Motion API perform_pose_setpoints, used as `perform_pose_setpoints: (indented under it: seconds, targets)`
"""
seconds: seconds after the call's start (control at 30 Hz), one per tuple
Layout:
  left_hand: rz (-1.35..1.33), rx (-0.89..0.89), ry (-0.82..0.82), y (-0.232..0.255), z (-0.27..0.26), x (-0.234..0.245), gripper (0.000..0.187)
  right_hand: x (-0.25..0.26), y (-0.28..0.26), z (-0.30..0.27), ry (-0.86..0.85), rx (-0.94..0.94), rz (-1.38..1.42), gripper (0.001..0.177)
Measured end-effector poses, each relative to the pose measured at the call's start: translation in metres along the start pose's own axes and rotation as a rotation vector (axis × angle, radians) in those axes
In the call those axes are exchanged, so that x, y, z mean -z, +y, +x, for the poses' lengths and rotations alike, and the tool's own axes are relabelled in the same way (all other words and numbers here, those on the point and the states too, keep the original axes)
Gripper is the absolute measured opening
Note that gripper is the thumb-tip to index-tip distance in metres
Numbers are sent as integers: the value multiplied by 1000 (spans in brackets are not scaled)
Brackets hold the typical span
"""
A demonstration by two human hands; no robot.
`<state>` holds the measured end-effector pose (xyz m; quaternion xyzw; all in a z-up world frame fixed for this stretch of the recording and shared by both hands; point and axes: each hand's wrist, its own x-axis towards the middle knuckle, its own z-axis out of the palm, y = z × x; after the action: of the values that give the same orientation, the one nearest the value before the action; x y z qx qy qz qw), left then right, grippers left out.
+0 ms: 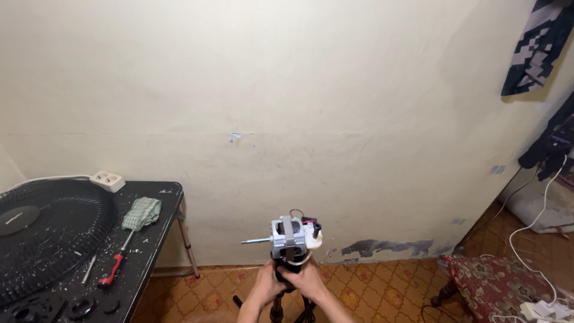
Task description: The person assembles a standing fan by securing the motor to a tripod stand with a screwdriver, connecting wires, and attaching the motor housing. The person then places a plastic ring onto the motor shaft.
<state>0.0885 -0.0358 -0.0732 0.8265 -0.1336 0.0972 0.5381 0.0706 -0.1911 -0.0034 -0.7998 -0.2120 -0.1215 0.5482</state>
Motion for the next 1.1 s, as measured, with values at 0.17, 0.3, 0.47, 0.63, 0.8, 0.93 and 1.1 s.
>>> perform_pose_setpoints:
  seconds: [0.17, 0.3, 0.47, 0.63, 0.8, 0.93, 1.1]
  targets:
    - [167, -17, 100, 15, -18, -7, 79, 1, 30, -8, -41, -84, 64, 46]
    - [125, -1, 115, 41, -50, 12, 83, -4, 63, -16, 44, -9, 109, 52]
    - [120, -43, 246, 47, -103, 63, 32, -20, 86, -35, 206, 93, 37, 57]
    - [197, 112, 479, 42, -152, 129, 19, -20, 75, -48, 285, 95, -100, 60]
    - [322, -110, 796, 50, -204, 198, 17, -43, 50, -78, 676, 290, -294, 55]
    - [434, -98, 1057, 67, -255, 250, 16, -81, 24, -92, 596, 356, -126, 42]
    - [737, 163, 1337, 81, -322, 320, 18, -131, -19, -95, 316, 420, 160, 29]
